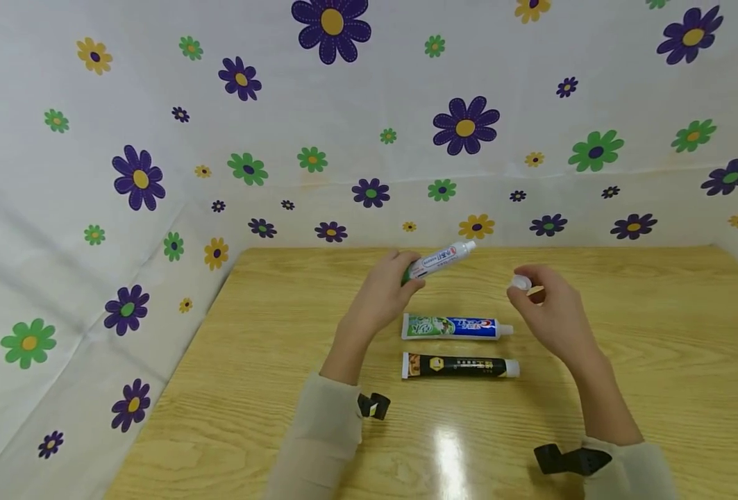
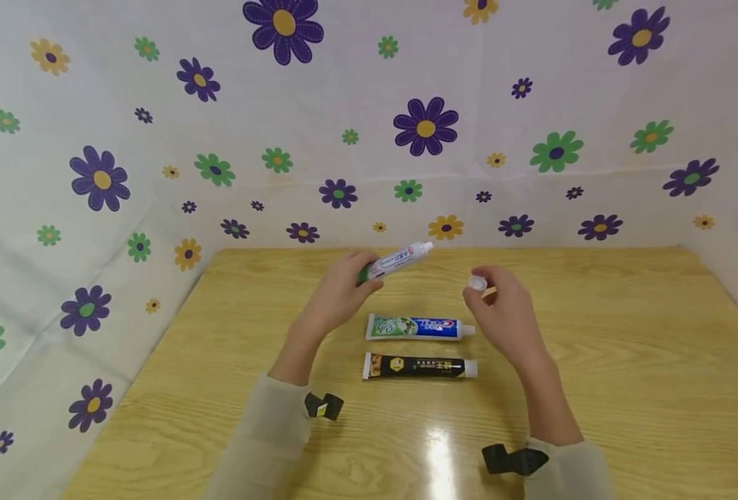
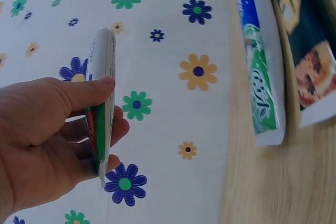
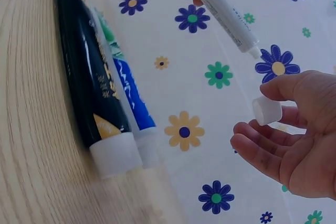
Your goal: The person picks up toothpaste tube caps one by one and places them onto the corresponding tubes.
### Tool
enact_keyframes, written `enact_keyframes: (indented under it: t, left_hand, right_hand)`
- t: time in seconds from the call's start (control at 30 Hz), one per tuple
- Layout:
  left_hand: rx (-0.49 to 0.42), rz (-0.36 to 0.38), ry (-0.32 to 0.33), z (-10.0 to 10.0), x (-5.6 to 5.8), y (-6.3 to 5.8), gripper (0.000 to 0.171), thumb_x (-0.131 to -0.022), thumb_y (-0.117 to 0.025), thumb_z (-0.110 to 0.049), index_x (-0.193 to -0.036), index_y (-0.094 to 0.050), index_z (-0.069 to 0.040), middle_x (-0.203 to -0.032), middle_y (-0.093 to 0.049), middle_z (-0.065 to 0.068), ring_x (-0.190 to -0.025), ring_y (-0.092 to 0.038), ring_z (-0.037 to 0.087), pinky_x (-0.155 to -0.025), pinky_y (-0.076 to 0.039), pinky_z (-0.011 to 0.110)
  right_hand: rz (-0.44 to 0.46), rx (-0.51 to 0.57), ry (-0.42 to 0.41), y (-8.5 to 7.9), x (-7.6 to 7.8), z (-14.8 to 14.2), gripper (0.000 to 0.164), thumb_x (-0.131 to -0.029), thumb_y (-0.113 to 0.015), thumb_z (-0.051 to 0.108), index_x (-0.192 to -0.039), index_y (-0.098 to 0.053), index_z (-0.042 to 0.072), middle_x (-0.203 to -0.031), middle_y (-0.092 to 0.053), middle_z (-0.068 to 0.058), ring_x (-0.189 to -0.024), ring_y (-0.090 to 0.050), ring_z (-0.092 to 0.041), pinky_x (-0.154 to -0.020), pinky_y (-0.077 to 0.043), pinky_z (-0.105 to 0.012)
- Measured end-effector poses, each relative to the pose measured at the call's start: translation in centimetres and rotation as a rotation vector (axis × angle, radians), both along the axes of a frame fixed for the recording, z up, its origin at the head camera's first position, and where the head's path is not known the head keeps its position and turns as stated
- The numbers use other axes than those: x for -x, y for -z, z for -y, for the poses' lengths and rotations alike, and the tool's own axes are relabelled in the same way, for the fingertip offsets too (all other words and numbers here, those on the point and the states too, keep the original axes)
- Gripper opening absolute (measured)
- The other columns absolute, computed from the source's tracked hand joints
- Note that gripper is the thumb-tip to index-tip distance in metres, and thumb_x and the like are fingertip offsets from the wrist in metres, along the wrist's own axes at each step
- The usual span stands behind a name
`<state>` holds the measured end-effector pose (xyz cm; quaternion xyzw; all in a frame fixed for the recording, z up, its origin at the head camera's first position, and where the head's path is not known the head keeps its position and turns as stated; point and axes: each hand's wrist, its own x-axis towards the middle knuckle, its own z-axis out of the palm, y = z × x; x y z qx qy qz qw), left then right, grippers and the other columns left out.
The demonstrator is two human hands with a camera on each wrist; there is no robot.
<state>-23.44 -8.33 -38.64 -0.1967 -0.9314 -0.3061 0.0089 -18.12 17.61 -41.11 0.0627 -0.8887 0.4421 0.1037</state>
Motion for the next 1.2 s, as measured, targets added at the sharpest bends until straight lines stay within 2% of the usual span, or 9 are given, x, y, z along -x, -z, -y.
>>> enact_keyframes:
  t: [0.2,0.33,0.47,0.63,0.77,0.9,1.07,1.2]
  left_hand:
    - [-0.104,-0.034,-0.025,0.5,-2.2,-0.2,0.04,-0.097,-0.066,-0.016,-0.134,-0.057,-0.005,-0.123,-0.059,0.011,-0.099,-0.056,0.021,-0.084,-0.052,0.036]
    - [-0.177,-0.03,-0.049,0.6,-3.8,-0.2,0.039,-0.096,-0.067,-0.015,-0.134,-0.058,-0.006,-0.12,-0.059,0.011,-0.098,-0.054,0.022,-0.083,-0.051,0.037]
    - [-0.215,-0.029,-0.062,0.9,-5.5,0.1,0.039,-0.095,-0.068,-0.013,-0.132,-0.059,-0.005,-0.121,-0.059,0.013,-0.1,-0.055,0.024,-0.084,-0.051,0.039]
    - [-0.239,-0.05,-0.061,0.8,-6.8,0.9,0.039,-0.094,-0.068,-0.011,-0.131,-0.059,-0.002,-0.12,-0.06,0.013,-0.098,-0.056,0.023,-0.081,-0.052,0.036]
    - [-0.214,-0.059,-0.078,1.0,-7.4,1.4,0.039,-0.094,-0.068,-0.01,-0.132,-0.059,-0.003,-0.119,-0.061,0.012,-0.096,-0.056,0.021,-0.078,-0.052,0.03]
    - [-0.148,-0.088,-0.064,1.1,-8.2,1.2,0.04,-0.095,-0.068,-0.011,-0.133,-0.058,-0.003,-0.118,-0.06,0.011,-0.095,-0.055,0.019,-0.075,-0.053,0.028]
    - [-0.048,-0.193,0.009,0.6,-8.8,0.0,0.04,-0.095,-0.068,-0.014,-0.132,-0.058,-0.005,-0.118,-0.06,0.007,-0.099,-0.055,0.017,-0.081,-0.053,0.029]
    - [-0.033,-0.276,0.1,0.5,-8.9,-1.0,0.04,-0.093,-0.07,-0.013,-0.131,-0.06,-0.006,-0.12,-0.061,0.006,-0.103,-0.055,0.017,-0.084,-0.053,0.028]
  right_hand:
    - [0.029,0.047,0.007,-0.4,-1.5,0.3,0.043,-0.099,-0.058,0.023,-0.133,-0.049,-0.002,-0.117,-0.058,-0.019,-0.089,-0.059,-0.029,-0.06,-0.052,-0.027]
    - [0.048,0.071,0.028,-0.6,-2.6,0.0,0.04,-0.099,-0.059,0.023,-0.13,-0.051,0.0,-0.116,-0.059,-0.017,-0.087,-0.058,-0.025,-0.059,-0.051,-0.027]
    - [0.071,0.087,0.055,-0.6,-3.7,-0.3,0.038,-0.1,-0.058,0.024,-0.132,-0.054,0.003,-0.114,-0.061,-0.013,-0.085,-0.059,-0.021,-0.06,-0.053,-0.026]
    - [0.046,0.123,0.061,-0.6,-4.3,-0.1,0.035,-0.101,-0.057,0.022,-0.131,-0.057,0.006,-0.109,-0.061,-0.012,-0.082,-0.061,-0.017,-0.061,-0.053,-0.025]
    - [0.03,0.158,0.037,-0.4,-4.7,0.8,0.033,-0.1,-0.059,0.018,-0.13,-0.057,0.005,-0.111,-0.063,-0.012,-0.079,-0.062,-0.012,-0.059,-0.053,-0.026]
    - [0.057,0.246,-0.008,-0.4,-5.0,1.7,0.037,-0.097,-0.063,0.014,-0.13,-0.052,0.001,-0.116,-0.06,-0.015,-0.08,-0.065,-0.011,-0.064,-0.056,-0.028]
    - [0.078,0.268,-0.003,-0.9,-5.1,1.8,0.04,-0.095,-0.067,0.014,-0.129,-0.05,0.001,-0.112,-0.06,-0.013,-0.08,-0.066,-0.011,-0.064,-0.055,-0.026]
    - [0.042,0.299,-0.004,-1.4,-5.1,1.0,0.036,-0.096,-0.066,0.013,-0.128,-0.054,0.002,-0.107,-0.061,-0.003,-0.08,-0.066,-0.01,-0.066,-0.057,-0.025]
